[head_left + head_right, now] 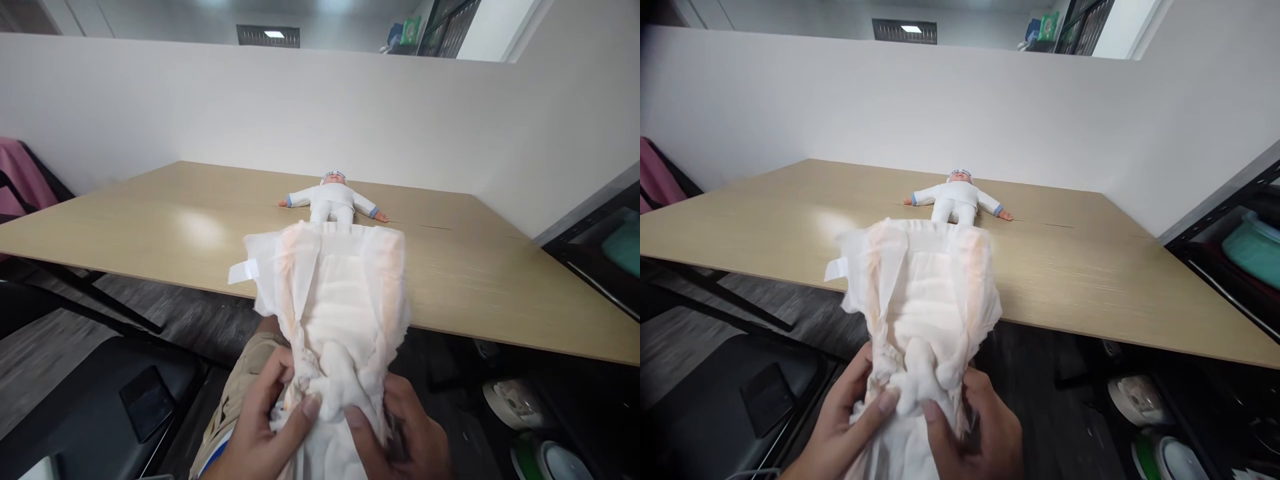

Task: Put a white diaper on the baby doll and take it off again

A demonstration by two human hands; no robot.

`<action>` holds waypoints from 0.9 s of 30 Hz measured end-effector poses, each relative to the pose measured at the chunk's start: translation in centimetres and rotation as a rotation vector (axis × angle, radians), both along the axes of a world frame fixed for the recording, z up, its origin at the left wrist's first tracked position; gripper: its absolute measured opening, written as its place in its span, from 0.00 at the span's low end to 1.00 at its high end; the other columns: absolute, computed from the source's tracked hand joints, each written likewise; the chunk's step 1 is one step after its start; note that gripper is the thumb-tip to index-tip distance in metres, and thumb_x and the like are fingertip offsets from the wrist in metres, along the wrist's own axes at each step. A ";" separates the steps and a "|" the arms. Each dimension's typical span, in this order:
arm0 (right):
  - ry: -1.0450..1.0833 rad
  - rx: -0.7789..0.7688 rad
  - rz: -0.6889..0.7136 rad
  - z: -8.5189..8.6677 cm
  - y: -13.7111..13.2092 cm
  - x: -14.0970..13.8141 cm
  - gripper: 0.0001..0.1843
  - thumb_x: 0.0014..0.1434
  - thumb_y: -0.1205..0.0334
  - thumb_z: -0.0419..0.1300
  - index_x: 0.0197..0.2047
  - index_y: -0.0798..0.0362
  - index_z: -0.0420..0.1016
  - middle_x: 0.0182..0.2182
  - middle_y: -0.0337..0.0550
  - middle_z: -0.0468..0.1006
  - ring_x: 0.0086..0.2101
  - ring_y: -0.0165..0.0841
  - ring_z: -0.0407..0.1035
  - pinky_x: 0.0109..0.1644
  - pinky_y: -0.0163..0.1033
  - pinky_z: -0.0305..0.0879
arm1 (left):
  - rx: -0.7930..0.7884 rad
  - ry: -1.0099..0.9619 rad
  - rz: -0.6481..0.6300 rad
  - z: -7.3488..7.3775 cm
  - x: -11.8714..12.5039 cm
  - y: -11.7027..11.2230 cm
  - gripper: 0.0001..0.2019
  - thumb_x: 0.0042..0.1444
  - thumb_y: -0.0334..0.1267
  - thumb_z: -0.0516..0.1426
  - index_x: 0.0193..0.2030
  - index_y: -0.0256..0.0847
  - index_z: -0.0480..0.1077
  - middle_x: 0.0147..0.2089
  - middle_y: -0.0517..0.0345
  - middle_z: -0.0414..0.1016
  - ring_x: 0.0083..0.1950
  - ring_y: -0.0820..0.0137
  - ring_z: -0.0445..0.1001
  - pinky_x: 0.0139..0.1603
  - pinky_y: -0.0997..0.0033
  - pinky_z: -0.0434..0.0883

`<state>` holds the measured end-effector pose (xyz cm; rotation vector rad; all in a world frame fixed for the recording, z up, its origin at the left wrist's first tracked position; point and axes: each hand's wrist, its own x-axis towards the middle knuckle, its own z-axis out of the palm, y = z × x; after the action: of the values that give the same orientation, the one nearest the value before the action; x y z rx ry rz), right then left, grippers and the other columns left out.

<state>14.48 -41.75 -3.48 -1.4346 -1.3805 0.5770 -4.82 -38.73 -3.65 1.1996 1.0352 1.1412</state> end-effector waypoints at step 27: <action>-0.699 0.035 0.316 -2.1 14.8 -1.3 0.36 0.78 0.44 0.58 0.80 0.52 0.65 0.79 0.53 0.65 0.79 0.51 0.54 0.82 0.62 0.53 | -0.152 -0.049 -0.053 -7.2 -0.1 3.7 0.19 0.68 0.61 0.65 0.52 0.50 0.75 0.50 0.56 0.83 0.50 0.60 0.82 0.54 0.64 0.79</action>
<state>13.17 -26.98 -5.59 -1.4613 -2.1810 0.2388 -4.92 -35.00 -10.82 1.0671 1.0283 1.0274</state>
